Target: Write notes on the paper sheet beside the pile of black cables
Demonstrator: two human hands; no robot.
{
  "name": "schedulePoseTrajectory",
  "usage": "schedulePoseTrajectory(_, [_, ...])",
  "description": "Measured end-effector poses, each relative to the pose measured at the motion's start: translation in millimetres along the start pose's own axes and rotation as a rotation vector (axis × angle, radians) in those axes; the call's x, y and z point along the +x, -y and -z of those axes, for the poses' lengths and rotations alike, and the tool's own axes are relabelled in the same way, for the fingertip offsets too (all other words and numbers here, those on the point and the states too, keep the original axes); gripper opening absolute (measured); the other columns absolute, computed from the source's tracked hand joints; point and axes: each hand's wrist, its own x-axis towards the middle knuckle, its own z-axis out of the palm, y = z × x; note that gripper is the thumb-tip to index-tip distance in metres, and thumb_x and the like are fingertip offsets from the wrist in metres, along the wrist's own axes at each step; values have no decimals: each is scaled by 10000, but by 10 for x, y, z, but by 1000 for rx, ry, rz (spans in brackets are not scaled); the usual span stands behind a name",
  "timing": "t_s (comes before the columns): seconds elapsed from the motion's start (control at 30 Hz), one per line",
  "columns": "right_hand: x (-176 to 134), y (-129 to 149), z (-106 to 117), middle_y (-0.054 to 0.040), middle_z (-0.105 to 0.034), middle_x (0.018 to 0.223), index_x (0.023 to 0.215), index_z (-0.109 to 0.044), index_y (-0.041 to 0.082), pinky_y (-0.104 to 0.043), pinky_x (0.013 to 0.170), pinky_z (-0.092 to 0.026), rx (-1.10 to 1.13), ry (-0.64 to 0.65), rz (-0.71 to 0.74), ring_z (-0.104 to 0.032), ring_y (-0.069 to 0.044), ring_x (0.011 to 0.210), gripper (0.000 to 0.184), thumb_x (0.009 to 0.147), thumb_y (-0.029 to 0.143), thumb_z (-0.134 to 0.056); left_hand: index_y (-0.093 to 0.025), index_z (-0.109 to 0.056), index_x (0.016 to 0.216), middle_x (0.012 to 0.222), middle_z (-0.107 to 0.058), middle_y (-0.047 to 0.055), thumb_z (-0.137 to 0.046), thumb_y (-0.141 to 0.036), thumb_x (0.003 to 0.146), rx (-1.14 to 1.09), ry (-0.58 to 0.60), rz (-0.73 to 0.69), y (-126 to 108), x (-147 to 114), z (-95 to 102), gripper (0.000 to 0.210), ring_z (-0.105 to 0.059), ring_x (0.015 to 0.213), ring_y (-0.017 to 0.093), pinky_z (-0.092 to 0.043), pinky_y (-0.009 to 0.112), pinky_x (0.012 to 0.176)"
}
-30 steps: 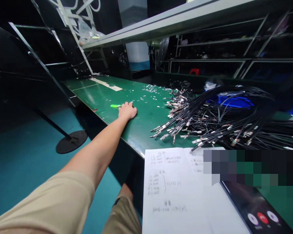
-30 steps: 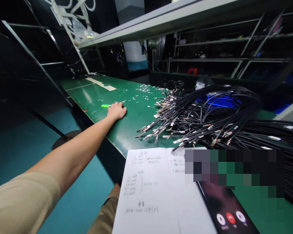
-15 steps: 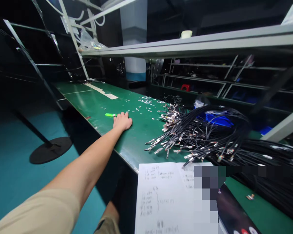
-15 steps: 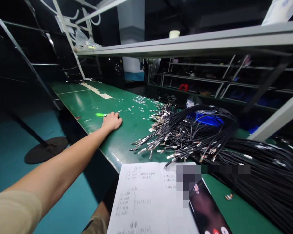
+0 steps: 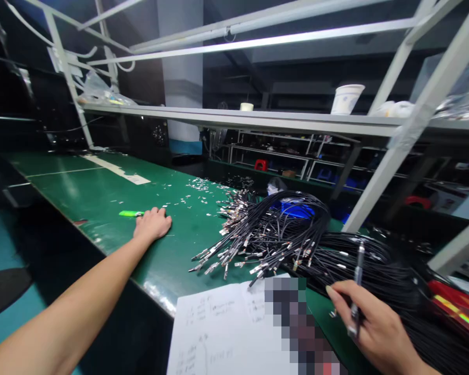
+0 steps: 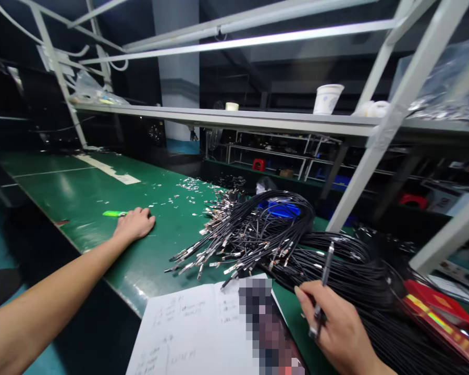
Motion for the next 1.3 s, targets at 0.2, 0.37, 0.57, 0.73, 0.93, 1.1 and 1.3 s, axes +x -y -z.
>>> schedulePoseTrajectory(0.2, [-57, -137, -92, -2, -634, 920, 1099, -582, 223, -258, 753, -525, 54, 69, -12, -635, -121, 782, 105, 1054, 247, -491, -137, -578, 1203, 1307, -552, 234, -223, -456, 932, 32, 26, -4, 11, 112, 39, 548, -528, 1204, 426, -435, 591, 990])
schedulePoseTrajectory(0.37, [-86, -231, -157, -9, -644, 948, 1130, -583, 183, -273, 738, -545, 44, 56, -39, -643, -125, 801, 145, 1055, 273, -498, -138, -578, 1199, 1296, -555, 243, -199, -470, 938, 41, 23, -15, 30, 138, 13, 567, -534, 1196, 428, -441, 586, 979])
schedulePoseTrajectory(0.57, [-136, -317, -172, 2, -679, 952, 1103, -616, 247, -208, 723, -558, 47, 23, -30, -678, -127, 774, 132, 1013, 315, -547, -130, -583, 1191, 1284, -563, 230, -224, -432, 928, 43, 8, -14, -30, 49, 2, 538, -543, 1183, 416, -453, 582, 974])
schedulePoseTrajectory(0.73, [-146, -310, -194, 14, -683, 936, 1078, -618, 274, -192, 722, -566, 47, 36, -20, -691, -134, 801, 118, 1007, 333, -545, -151, -582, 1184, 1294, -558, 220, -218, -443, 933, 52, 10, 2, -8, 69, -37, 529, -532, 1206, 402, -445, 581, 989])
schedulePoseTrajectory(0.93, [-141, -362, -268, 37, -662, 927, 1098, -581, 294, -188, 721, -554, 54, 60, -24, -677, -112, 795, 99, 1021, 311, -521, -170, -586, 1155, 1263, -574, 213, -204, -470, 933, 60, -1, -14, 62, 127, -47, 534, -552, 1172, 404, -458, 562, 952])
schedulePoseTrajectory(1.1, [-99, -384, -304, 33, -620, 903, 1083, -560, 266, -239, 714, -528, 99, 144, -69, -629, -109, 776, 114, 1041, 263, -455, -202, -574, 1119, 1260, -606, 199, -176, -489, 913, 128, 20, -19, 137, 231, -50, 531, -591, 1143, 383, -463, 500, 919])
schedulePoseTrajectory(1.3, [5, -343, -252, -10, -581, 881, 1023, -592, 155, -309, 750, -483, 148, 189, -127, -562, -145, 778, 123, 992, 154, -472, -303, -558, 1026, 1261, -725, 24, -126, -400, 813, 189, 36, -2, 216, 338, 47, 492, -647, 1147, 213, -463, 312, 971])
